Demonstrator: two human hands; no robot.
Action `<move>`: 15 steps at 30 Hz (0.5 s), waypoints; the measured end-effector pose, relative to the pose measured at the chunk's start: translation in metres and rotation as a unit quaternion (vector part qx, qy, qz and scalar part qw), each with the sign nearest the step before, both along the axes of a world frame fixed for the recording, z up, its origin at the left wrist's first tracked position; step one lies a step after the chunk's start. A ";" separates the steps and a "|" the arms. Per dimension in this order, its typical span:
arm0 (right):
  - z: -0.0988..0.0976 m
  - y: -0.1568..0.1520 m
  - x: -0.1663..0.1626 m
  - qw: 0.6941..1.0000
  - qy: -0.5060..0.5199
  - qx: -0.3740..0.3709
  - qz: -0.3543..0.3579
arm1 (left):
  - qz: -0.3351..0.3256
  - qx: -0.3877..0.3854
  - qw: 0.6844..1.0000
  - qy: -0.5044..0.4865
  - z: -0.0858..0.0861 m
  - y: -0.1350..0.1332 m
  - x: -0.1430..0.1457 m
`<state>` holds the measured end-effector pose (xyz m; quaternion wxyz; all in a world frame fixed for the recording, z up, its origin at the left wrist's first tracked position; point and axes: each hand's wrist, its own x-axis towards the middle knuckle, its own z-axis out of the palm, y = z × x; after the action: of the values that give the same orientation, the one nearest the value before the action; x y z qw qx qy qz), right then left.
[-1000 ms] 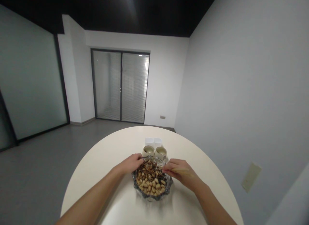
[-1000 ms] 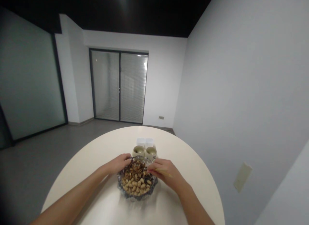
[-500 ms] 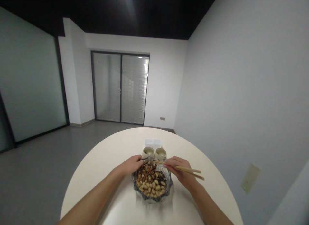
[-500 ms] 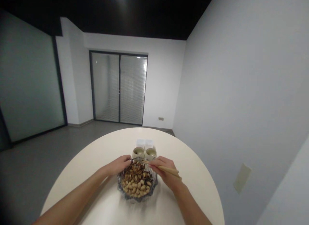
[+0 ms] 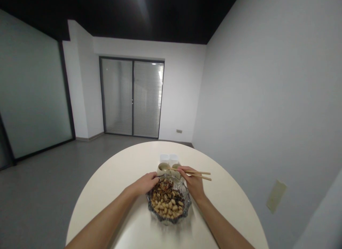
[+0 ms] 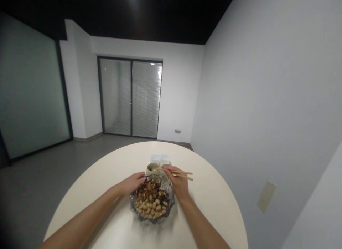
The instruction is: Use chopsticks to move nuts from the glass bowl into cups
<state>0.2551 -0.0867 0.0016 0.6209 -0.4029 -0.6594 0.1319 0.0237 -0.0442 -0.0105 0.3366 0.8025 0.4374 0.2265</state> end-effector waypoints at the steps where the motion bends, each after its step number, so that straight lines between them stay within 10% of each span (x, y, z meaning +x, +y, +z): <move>1: 0.000 0.000 0.001 1.000 0.005 -0.002 -0.006 | -0.001 -0.001 1.000 -0.002 0.000 0.000 0.000; 15: 0.013 -0.035 0.041 0.981 -0.190 0.032 0.000 | -0.003 0.002 1.000 0.023 0.001 -0.001 -0.002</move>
<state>0.2960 -0.1221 0.0149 0.4971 -0.4006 -0.7690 0.0324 0.0216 -0.0454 -0.0093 0.3259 0.8095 0.4421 0.2076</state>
